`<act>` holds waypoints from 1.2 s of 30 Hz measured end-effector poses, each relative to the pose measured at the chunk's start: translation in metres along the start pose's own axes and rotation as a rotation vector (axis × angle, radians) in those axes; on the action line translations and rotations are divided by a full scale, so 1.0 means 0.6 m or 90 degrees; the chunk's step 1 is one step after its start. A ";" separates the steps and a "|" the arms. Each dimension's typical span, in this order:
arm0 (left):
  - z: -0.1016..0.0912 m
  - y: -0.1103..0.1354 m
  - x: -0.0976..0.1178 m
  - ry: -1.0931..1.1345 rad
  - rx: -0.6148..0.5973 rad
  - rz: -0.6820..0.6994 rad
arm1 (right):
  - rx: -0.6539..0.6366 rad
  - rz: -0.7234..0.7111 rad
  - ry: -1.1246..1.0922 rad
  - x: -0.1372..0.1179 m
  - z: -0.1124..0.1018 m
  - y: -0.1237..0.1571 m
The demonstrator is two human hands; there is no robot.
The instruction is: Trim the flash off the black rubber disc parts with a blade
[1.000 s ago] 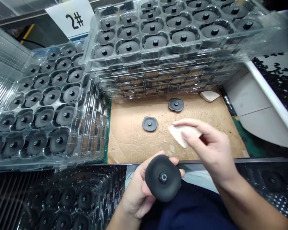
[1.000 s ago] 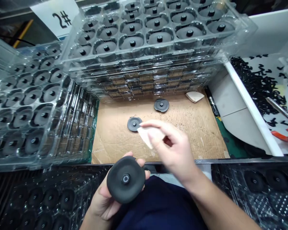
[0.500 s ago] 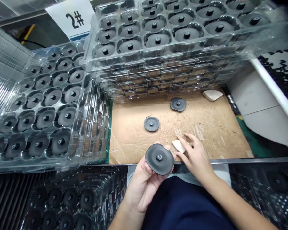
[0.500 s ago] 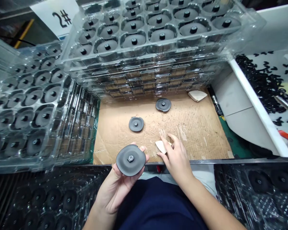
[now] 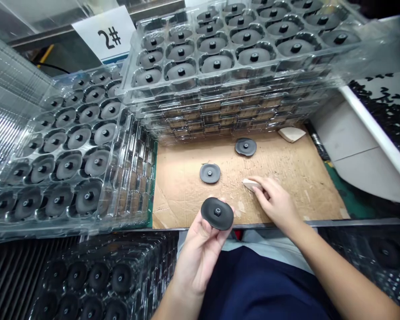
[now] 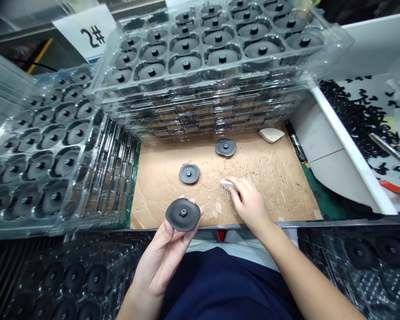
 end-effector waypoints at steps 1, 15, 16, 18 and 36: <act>0.002 -0.001 0.000 -0.011 -0.001 0.003 | -0.007 0.000 -0.009 -0.015 -0.009 -0.004; 0.004 -0.003 0.004 -0.177 0.022 0.023 | -0.127 -0.197 -0.210 -0.255 -0.029 0.001; 0.005 -0.002 0.007 -0.177 0.019 0.023 | -0.087 -0.207 -0.229 -0.256 -0.037 0.002; 0.008 0.000 0.013 -0.177 0.009 0.033 | -0.116 -0.211 -0.292 -0.258 -0.037 0.009; 0.032 0.005 0.020 -0.172 -0.029 0.007 | -0.089 -0.285 -0.306 -0.275 -0.067 0.018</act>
Point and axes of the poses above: each hand's wrist, its own y-axis away from the middle knuckle, its own z-axis out of the palm, x = y × z, the point moved 8 cm from there along -y, towards the middle knuckle, and after that the axes turned 3 degrees about -z, right-handed, at the moved point
